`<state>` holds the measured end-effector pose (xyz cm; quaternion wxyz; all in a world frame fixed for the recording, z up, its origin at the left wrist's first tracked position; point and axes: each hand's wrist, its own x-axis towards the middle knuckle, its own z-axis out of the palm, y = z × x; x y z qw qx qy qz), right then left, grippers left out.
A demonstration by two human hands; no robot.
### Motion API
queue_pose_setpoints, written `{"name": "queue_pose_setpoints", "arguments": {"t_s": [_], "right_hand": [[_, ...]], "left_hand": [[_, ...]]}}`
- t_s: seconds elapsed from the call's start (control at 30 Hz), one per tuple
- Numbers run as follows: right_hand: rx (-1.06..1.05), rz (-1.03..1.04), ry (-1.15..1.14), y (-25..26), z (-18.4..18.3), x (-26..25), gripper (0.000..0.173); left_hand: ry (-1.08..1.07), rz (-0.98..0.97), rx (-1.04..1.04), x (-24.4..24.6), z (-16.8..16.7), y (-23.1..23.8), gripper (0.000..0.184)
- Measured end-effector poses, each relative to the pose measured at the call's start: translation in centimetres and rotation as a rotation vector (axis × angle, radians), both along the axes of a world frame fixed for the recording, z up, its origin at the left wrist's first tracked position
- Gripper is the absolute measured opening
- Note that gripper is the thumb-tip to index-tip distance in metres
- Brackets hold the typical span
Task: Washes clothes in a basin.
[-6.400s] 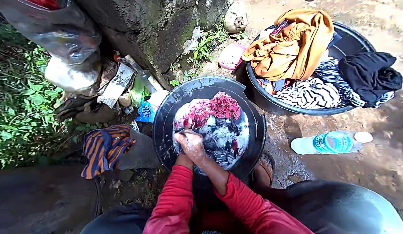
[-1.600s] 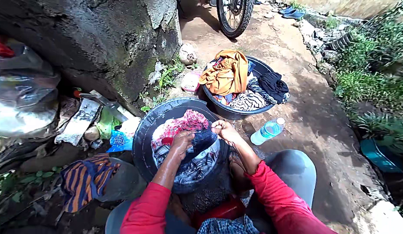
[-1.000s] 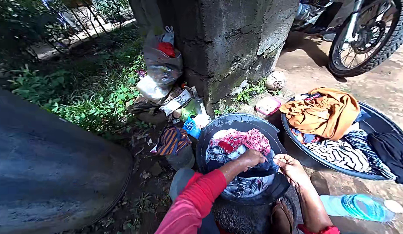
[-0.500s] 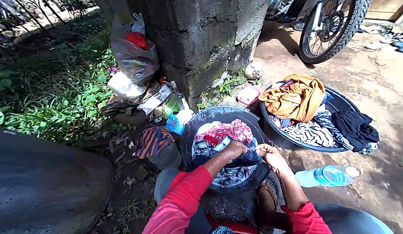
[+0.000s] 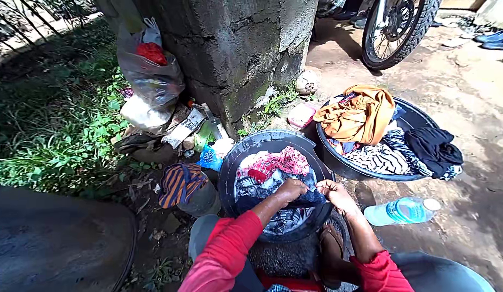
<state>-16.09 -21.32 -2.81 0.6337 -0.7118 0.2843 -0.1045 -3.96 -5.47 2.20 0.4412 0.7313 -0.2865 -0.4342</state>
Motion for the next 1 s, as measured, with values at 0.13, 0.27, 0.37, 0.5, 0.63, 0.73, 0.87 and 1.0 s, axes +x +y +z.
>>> {"name": "queue_pose_setpoints", "arguments": {"t_s": [0.13,0.27,0.37,0.5,0.63,0.73,0.87,1.0], "right_hand": [[0.125,-0.076,0.008,0.2,0.3,-0.1,0.009],[0.114,-0.086,0.008,0.2,0.0,-0.1,0.009],[0.068,-0.064,-0.014,0.0,-0.7,-0.1,0.010],[0.083,-0.087,-0.013,-0.1,-0.9,-0.2,0.010],[0.202,-0.181,-0.047,-0.1,-0.3,-0.3,0.008],[0.213,-0.205,-0.067,0.0,-0.1,-0.4,0.009],[0.195,-0.073,-0.129,0.5,-0.7,-0.3,0.017],[0.227,0.031,-0.169,1.1,-0.5,-0.7,0.018]], "left_hand": [[-0.020,0.023,0.013,0.2,-0.1,-0.1,0.020],[-0.014,0.042,0.004,0.1,-0.2,-0.3,0.019],[-0.006,0.060,-0.006,-0.1,-0.2,-0.5,0.018],[-0.018,0.094,-0.022,-0.2,-0.1,-0.7,0.019],[-0.022,0.133,-0.044,-0.2,-0.1,-0.9,0.018],[-0.013,0.147,-0.047,-0.4,0.0,-0.8,0.016],[-0.014,0.231,-0.129,-0.3,-0.1,-0.7,0.019],[0.034,0.345,-0.252,0.3,1.7,-0.9,0.018]]}}
